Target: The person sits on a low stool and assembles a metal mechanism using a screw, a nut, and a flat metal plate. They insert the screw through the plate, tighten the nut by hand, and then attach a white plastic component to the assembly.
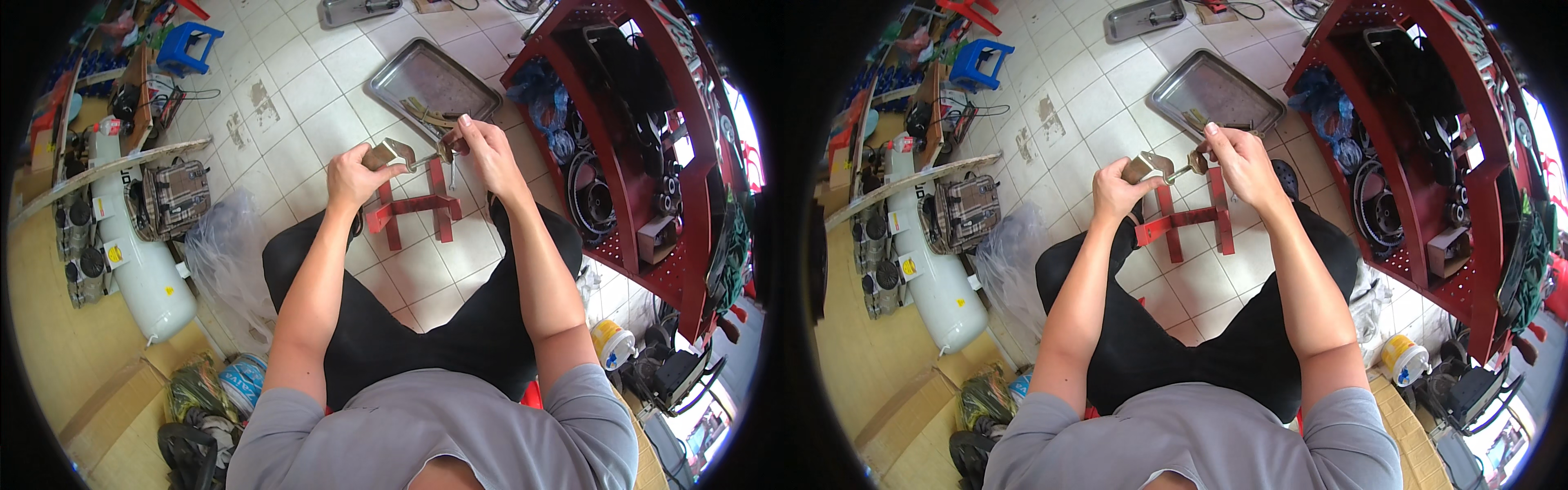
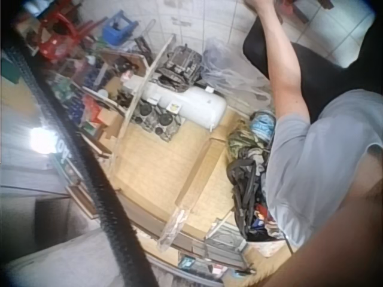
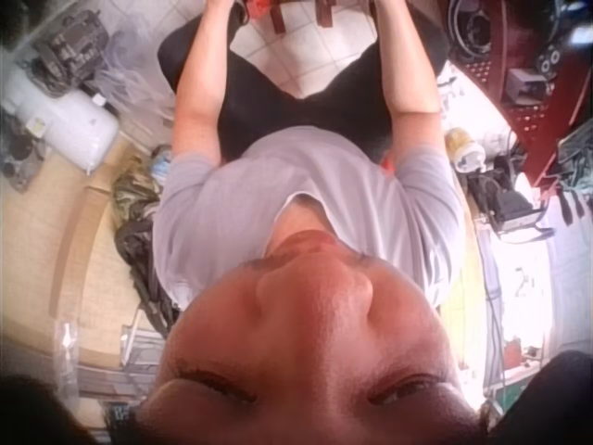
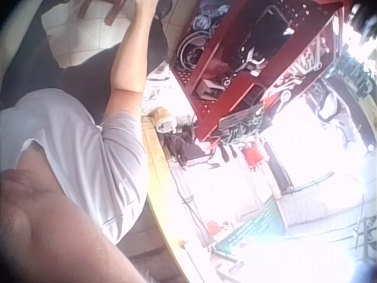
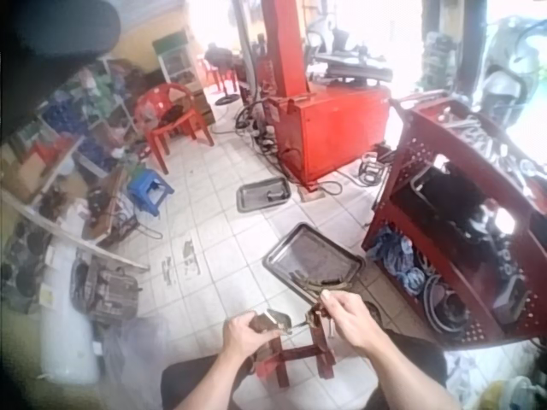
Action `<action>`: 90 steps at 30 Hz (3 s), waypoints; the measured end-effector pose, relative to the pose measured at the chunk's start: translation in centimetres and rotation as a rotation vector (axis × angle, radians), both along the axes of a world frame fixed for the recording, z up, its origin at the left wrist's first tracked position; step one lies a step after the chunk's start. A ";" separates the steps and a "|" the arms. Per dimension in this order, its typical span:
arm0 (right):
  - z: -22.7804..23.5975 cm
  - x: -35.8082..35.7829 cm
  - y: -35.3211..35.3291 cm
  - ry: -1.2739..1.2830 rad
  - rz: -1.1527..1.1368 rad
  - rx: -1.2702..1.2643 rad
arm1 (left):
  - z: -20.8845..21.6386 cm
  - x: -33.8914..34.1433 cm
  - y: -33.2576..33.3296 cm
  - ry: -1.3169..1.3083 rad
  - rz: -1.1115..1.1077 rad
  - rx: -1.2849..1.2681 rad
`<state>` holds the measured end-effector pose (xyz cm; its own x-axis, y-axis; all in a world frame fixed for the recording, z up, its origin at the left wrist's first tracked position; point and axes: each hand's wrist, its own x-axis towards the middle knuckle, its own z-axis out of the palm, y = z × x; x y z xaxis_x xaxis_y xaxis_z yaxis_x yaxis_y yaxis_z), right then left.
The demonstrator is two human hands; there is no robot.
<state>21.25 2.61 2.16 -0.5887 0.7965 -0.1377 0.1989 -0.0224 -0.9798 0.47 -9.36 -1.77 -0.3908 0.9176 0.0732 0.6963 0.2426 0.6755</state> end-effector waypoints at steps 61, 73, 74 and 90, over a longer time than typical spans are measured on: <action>-0.9 -2.0 -1.2 0.005 -0.007 0.257 | 2.1 3.7 2.8 -1.563 -0.123 -0.465; -0.4 -2.4 -2.2 0.082 0.335 -0.415 | -1.4 -2.2 1.8 -1.410 -0.070 -0.031; -0.4 -2.3 -2.2 0.103 0.335 -0.422 | -1.3 -2.2 1.6 -1.421 -0.067 -0.002; -0.6 -1.5 -1.4 0.029 0.334 -0.337 | 0.2 -1.1 1.6 -1.484 -0.079 -0.087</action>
